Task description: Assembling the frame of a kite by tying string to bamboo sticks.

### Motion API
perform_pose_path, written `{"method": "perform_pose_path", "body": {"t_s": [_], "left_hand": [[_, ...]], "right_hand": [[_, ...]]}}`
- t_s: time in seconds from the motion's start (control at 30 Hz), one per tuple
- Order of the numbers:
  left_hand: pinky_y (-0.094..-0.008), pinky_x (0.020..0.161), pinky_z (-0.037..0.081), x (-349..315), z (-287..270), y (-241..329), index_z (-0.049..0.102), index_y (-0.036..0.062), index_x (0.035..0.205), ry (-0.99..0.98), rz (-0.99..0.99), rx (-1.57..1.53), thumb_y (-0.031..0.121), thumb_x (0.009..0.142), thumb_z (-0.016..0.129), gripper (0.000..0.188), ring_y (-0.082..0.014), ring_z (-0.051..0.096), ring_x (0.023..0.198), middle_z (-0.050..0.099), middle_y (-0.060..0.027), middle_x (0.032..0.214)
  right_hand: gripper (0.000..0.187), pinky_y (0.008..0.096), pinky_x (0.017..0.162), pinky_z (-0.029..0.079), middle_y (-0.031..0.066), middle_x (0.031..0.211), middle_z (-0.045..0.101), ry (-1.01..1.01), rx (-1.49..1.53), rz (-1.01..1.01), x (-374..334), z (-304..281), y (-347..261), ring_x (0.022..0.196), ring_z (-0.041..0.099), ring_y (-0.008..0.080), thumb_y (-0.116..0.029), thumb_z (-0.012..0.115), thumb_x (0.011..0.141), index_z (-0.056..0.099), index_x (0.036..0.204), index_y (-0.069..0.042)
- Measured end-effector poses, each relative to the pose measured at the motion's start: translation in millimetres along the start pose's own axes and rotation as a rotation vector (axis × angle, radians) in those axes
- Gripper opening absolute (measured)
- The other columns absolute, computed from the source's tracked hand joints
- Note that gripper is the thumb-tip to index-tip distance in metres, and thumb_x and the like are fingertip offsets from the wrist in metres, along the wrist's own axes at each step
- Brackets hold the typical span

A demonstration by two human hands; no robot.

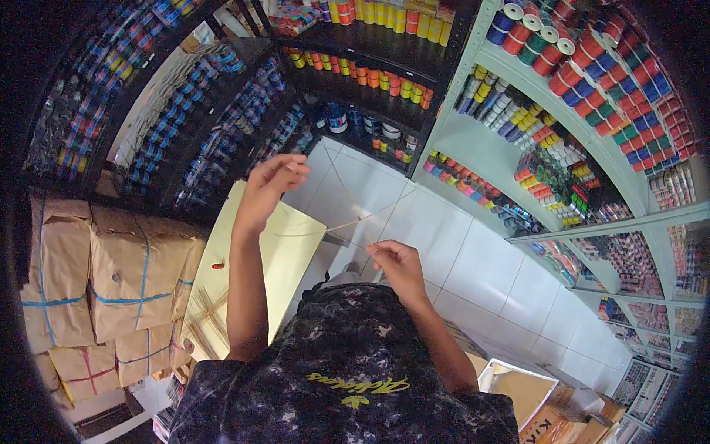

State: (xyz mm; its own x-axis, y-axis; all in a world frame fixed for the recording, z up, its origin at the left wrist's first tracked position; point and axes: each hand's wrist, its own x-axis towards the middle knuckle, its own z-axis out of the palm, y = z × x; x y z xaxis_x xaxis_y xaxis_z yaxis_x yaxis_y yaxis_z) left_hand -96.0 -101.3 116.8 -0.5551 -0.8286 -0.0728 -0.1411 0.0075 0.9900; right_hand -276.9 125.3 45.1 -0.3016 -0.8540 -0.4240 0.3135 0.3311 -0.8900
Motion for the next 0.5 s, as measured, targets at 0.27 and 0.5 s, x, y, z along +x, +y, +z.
{"method": "perform_pose_path", "body": {"t_s": [0.27,0.5], "left_hand": [[-0.0274,0.088,0.050,-9,47,-2,0.063,-0.0028,0.117,-0.184,0.115,0.062,0.005,0.092,0.059,0.026,-0.0127,0.065,0.097,0.070,-0.0088,0.100],[-0.0281,0.085,0.051,-6,79,3,0.054,0.0011,0.129,-0.229,0.137,0.116,0.001,0.093,0.055,0.036,-0.0124,0.065,0.093,0.069,-0.0113,0.105]], "right_hand": [[0.017,0.0216,0.059,0.043,-0.0032,0.074,0.064,-0.065,-0.166,-0.149,-1,5,-7,0.065,0.055,0.0039,-0.017,0.069,0.093,0.071,0.097,0.000],[0.016,0.0213,0.055,0.040,-0.0049,0.068,0.061,-0.148,-0.345,-0.240,-11,7,-20,0.061,0.049,0.0018,-0.016,0.069,0.092,0.072,0.095,0.000]]}}
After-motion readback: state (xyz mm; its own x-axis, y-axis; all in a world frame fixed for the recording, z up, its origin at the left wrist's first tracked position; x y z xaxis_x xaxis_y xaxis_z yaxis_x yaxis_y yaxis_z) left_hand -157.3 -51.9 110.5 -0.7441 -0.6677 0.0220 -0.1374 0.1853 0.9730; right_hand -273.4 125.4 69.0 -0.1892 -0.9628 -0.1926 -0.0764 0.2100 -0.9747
